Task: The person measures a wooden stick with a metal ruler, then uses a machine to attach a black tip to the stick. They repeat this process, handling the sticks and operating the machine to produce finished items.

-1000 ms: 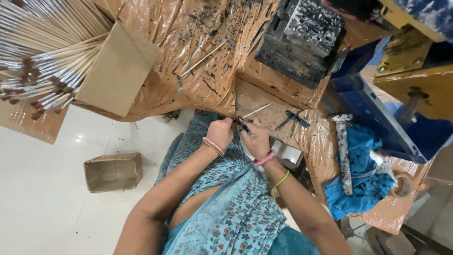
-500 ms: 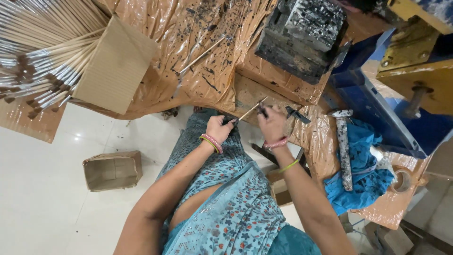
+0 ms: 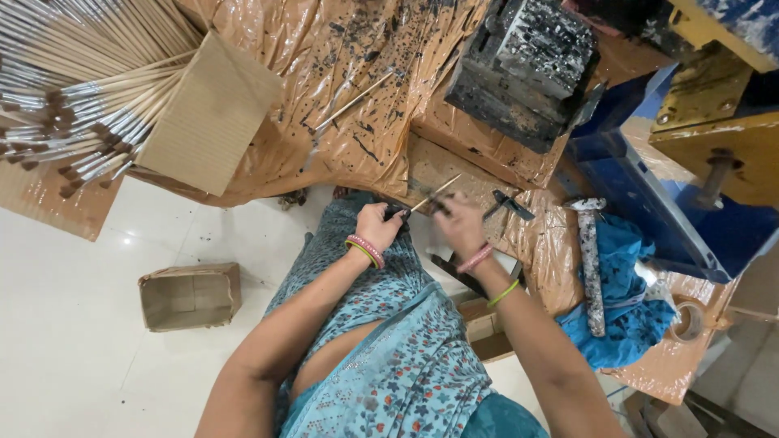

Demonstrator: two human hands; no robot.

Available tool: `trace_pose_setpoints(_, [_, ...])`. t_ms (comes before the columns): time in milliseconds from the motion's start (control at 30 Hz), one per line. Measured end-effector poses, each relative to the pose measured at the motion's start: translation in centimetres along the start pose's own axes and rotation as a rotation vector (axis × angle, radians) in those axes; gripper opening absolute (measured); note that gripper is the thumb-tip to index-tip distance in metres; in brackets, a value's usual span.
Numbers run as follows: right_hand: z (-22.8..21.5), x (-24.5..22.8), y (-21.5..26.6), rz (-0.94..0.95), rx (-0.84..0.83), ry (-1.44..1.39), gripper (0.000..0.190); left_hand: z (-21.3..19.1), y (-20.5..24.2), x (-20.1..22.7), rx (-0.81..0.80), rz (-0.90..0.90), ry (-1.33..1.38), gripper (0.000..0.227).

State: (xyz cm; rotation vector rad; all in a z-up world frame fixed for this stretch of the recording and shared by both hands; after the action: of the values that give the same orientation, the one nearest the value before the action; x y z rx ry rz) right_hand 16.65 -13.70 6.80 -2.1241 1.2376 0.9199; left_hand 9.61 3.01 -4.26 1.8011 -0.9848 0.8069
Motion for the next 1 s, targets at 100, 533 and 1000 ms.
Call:
trace_pose_setpoints(100, [-2.6,5.8,-1.4,0.37,0.083,0.106,0.013,0.6,0.8,-0.3,0.007,0.046,0.04,0.014])
trace_pose_setpoints(533, [0.7,-2.5,1.9,-0.279,0.131,-0.045,0.034,4.1,-1.8,-5.6,-0.115,-0.002,0.25,0.021])
trace_pose_setpoints(1000, [-2.6,2.9,-0.3,0.015,0.177,0.062,0.018,3.5,-0.6,-3.1,-0.117,0.074,0.145,0.024])
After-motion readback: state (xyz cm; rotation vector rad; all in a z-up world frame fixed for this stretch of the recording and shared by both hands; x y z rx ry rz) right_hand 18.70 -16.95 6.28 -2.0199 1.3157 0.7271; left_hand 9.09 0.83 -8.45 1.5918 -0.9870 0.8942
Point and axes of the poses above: each hand's wrist, its own y-axis away from the middle knuckle, its own z-axis out of the palm, x = y × z, the point moved 10 cm from there along -y, towards the middle knuckle, and after that the axes turned 14 degrees about -y, right-handed, at the moved point
